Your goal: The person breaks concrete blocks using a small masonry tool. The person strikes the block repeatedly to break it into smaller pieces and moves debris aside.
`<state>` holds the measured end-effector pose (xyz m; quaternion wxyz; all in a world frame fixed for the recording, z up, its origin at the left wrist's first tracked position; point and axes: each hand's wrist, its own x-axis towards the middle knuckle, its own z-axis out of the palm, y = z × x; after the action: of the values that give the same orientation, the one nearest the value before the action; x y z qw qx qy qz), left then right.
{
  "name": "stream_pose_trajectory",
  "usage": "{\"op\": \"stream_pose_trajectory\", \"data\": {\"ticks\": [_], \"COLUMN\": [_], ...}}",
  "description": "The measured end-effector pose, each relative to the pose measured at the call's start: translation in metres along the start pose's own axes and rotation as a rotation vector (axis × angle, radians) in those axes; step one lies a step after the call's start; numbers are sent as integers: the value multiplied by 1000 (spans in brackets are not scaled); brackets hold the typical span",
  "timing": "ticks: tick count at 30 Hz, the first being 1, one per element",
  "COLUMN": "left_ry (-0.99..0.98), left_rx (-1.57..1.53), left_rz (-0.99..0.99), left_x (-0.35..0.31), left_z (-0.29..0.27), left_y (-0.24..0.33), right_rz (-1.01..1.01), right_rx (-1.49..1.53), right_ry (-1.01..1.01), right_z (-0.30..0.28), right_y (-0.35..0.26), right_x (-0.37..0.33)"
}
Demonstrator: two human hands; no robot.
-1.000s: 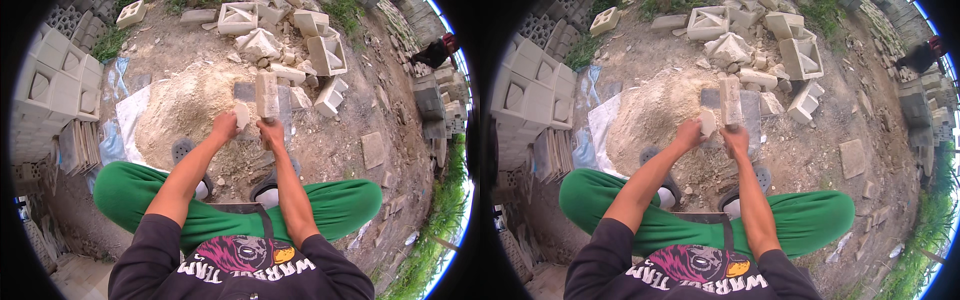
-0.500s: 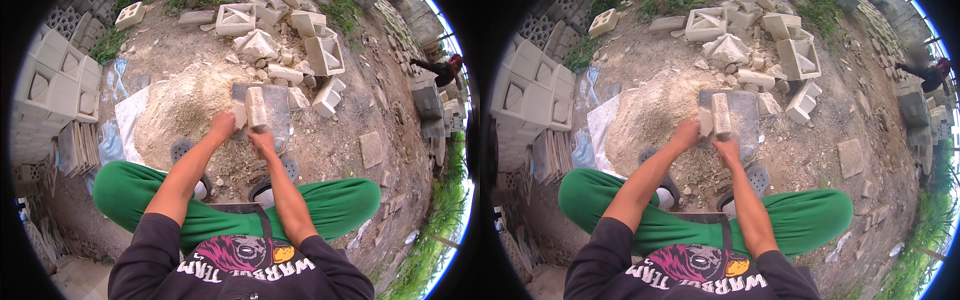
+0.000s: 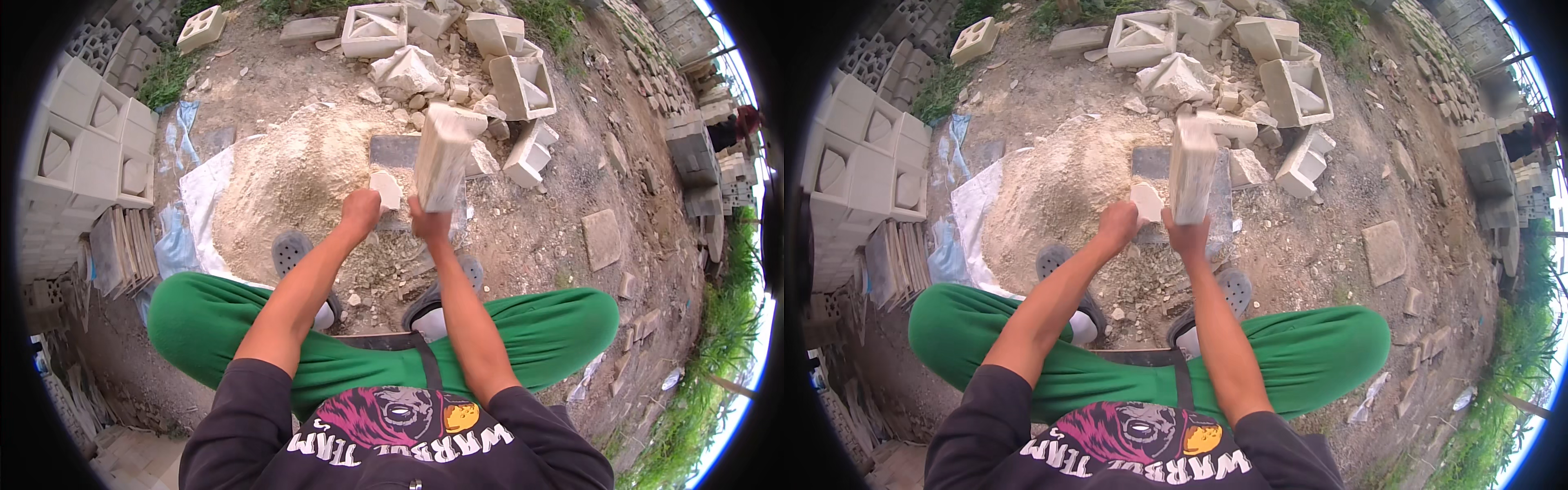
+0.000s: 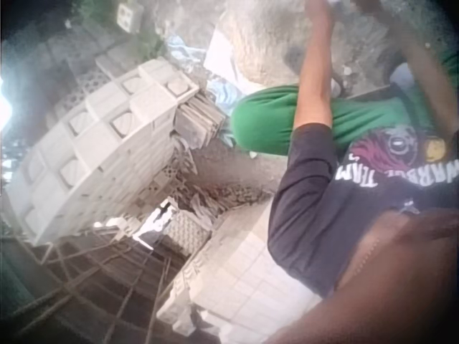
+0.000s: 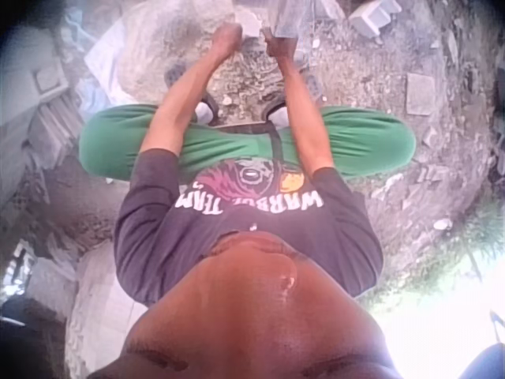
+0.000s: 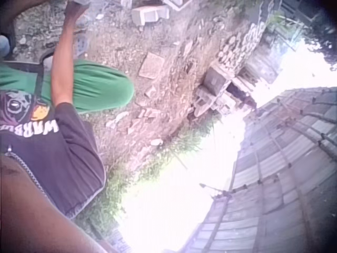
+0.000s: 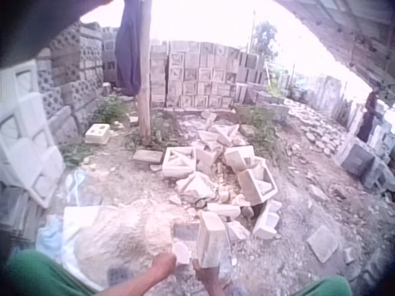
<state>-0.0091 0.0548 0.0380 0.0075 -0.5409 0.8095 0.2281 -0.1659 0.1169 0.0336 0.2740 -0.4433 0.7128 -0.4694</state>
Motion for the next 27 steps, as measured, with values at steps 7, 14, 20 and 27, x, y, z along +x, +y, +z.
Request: {"op": "stream_pose_trajectory", "data": {"ticks": [7, 14, 20, 27], "left_ry": [61, 37, 54, 71], "left_rx": [25, 8, 0, -10], "left_rz": [8, 0, -21, -12], "left_x": [5, 1, 8, 3], "left_z": [8, 11, 15, 17], "left_y": [-10, -14, -15, -24], "right_rz": [487, 74, 535, 312], "right_rx": [172, 162, 105, 8], "right_ry": [-175, -25, -244, -159], "right_z": [-7, -12, 9, -23], "right_y": [38, -26, 44, -42], "right_x": [-8, 28, -17, 33]}}
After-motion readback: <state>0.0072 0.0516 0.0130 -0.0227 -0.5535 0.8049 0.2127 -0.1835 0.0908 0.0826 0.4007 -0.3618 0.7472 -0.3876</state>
